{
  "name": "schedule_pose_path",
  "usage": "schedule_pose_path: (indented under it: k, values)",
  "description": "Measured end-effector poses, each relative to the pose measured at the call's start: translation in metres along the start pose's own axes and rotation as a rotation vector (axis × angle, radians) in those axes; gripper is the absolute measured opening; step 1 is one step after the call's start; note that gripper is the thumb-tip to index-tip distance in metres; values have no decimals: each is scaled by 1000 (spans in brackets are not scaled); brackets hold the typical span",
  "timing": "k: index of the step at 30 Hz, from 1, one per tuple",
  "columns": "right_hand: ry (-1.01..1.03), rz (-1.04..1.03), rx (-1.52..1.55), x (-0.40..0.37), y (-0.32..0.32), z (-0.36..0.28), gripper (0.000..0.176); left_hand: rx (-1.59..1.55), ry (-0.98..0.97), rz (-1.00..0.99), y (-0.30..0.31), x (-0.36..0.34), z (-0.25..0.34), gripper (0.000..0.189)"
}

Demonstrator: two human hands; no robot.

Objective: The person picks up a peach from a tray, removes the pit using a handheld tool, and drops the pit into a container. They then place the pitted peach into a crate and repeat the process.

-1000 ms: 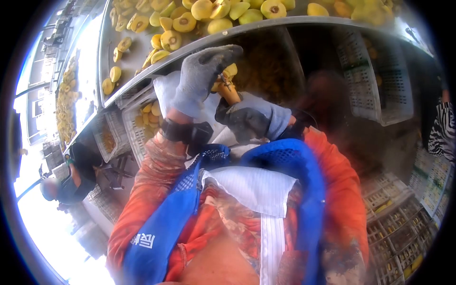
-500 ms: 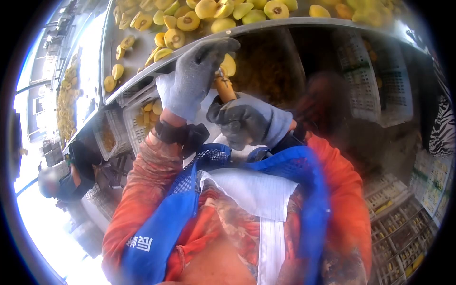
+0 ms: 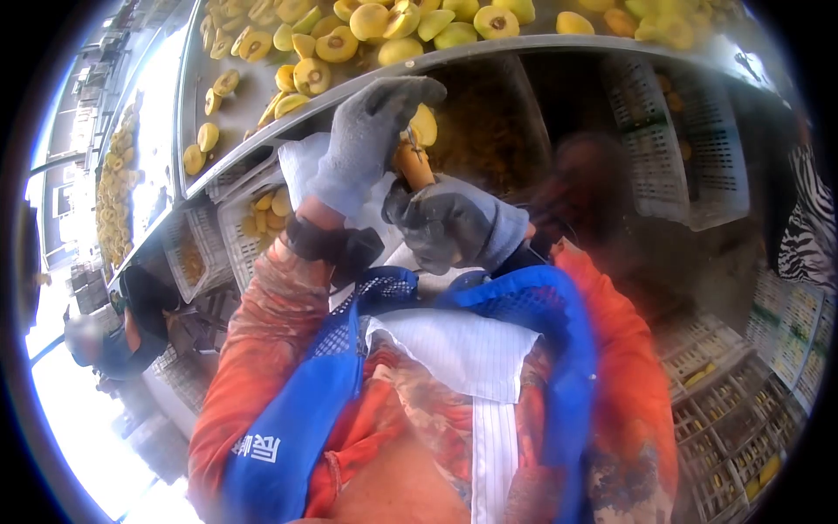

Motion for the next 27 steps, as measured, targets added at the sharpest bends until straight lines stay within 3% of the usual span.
schedule_pose_path:
  k: [3,6,7,11,14,17,20,23,25,27]
  values:
    - [0,30,-19,2,0,4,9,201,-272,41,-5,-1,34,20]
    - [-1,60,-38,1,4,5,9,-159,-108,151,-6,-17,14,22]
    - [-2,61,-35,0,4,5,9,-395,85,149,-8,-22,-5,24]
    - [-14,58,-20,0,3,9,10,-179,146,-158,-14,-13,-12,29]
    - [-1,43,0,1,-2,9,11,72,123,-210,-9,-4,-16,40]
    - [-1,26,30,5,-4,13,11,464,-357,-258,-19,-12,12,46]
    - [5,-12,80,10,-7,14,12,246,-219,15,-7,-23,15,44]
    - [22,-88,190,20,-17,17,13,193,-247,-181,-10,-15,12,45]
    - [34,-141,271,31,-27,20,13,-148,33,-90,-2,-13,5,47]
    - [43,-171,322,38,-30,23,13,-635,162,50,6,-23,-19,45]
Point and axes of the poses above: each hand's wrist, its own x-axis towards the middle knuckle, its own y-axis out of the back of the hand, z = x × y, the point moved 9 cm from there along x, towards the middle knuckle, and after that the axes turned 15 degrees about -x, right-handed, at the moved point
